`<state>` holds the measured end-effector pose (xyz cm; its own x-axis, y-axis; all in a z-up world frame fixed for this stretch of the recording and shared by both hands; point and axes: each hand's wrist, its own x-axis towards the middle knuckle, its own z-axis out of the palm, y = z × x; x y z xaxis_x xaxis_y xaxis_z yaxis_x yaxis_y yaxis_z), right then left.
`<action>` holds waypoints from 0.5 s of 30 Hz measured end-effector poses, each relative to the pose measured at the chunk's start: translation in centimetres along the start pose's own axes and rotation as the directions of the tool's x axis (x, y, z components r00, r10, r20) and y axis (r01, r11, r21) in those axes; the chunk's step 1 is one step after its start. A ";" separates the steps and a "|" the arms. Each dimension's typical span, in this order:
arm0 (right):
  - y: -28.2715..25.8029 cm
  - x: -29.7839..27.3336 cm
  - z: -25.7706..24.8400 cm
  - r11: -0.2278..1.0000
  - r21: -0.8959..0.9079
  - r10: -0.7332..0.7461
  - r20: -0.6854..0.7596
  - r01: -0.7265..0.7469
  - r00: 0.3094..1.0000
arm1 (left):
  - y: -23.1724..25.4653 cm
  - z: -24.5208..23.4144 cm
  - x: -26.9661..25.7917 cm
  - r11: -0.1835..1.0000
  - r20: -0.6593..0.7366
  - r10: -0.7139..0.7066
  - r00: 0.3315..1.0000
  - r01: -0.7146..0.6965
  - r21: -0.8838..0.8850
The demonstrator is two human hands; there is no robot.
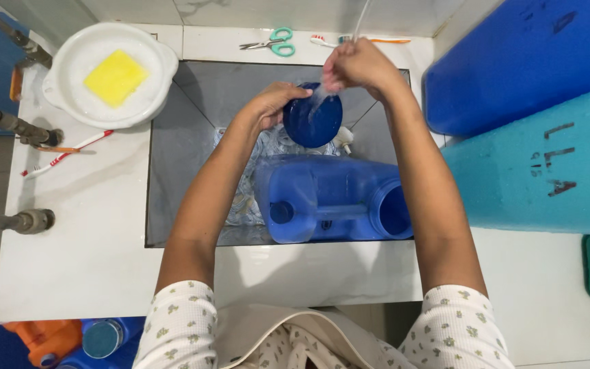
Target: The person cleans a blue plastic container in a sink. They use a sponge to scrub the exterior and interior, then rinse the container with water from a tap. Finally, they use a long-handled brush to scrub the inside of the container before rinsing it again.
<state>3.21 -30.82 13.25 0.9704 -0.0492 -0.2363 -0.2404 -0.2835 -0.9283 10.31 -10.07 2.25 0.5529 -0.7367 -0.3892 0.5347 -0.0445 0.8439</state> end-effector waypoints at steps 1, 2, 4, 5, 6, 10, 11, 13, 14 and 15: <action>-0.2 0.1 -0.2 1.000 0.022 -0.013 -0.021 0.014 1.000 | 0.2 0.1 -0.1 1.000 -0.013 -0.007 1.000 0.007 0.010; -0.4 0.1 -0.3 0.999 0.044 -0.026 -0.043 0.028 0.999 | 0.2 0.2 -0.2 1.000 -0.027 -0.014 1.000 0.015 0.020; -0.5 -0.4 0.1 0.997 0.082 -0.002 -0.024 0.004 1.000 | 0.0 0.4 0.3 0.999 -0.039 -0.016 0.999 0.015 -0.034; -0.5 -0.6 0.2 0.995 0.102 0.010 -0.018 -0.008 1.000 | -0.3 0.5 0.9 0.998 -0.042 -0.018 0.999 0.015 -0.059; -0.6 -0.5 0.1 0.991 0.131 -0.022 -0.018 0.024 1.000 | -0.7 0.4 1.7 1.000 -0.051 0.004 0.999 -0.004 0.007; 0.2 -0.1 0.0 0.964 0.245 -0.097 -0.030 0.101 0.995 | -3.1 1.1 5.1 0.931 -0.035 0.231 0.972 -0.210 0.299; 0.6 0.0 -0.1 0.956 0.273 -0.103 -0.038 0.110 0.994 | -3.4 1.7 5.6 0.880 -0.006 0.318 0.948 -0.293 0.374; 1.7 -0.1 -0.4 0.966 0.200 -0.154 -0.050 0.161 0.987 | -4.2 2.9 4.8 0.602 -0.014 0.499 0.866 -0.335 0.725; 2.2 -0.1 -0.4 0.968 0.164 -0.182 -0.054 0.188 0.982 | -4.2 3.2 4.1 0.415 0.013 0.581 0.813 -0.310 0.855; 2.8 -0.5 -0.4 0.904 -0.196 -0.396 -0.049 0.379 0.917 | -3.9 3.3 3.5 0.222 0.154 0.672 0.724 -0.396 0.891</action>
<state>2.03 -31.99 10.85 0.9862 0.0200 0.1645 0.1550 -0.4631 -0.8726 8.11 -14.73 -1.18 0.6613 -0.6673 0.3427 -0.6697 -0.3194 0.6704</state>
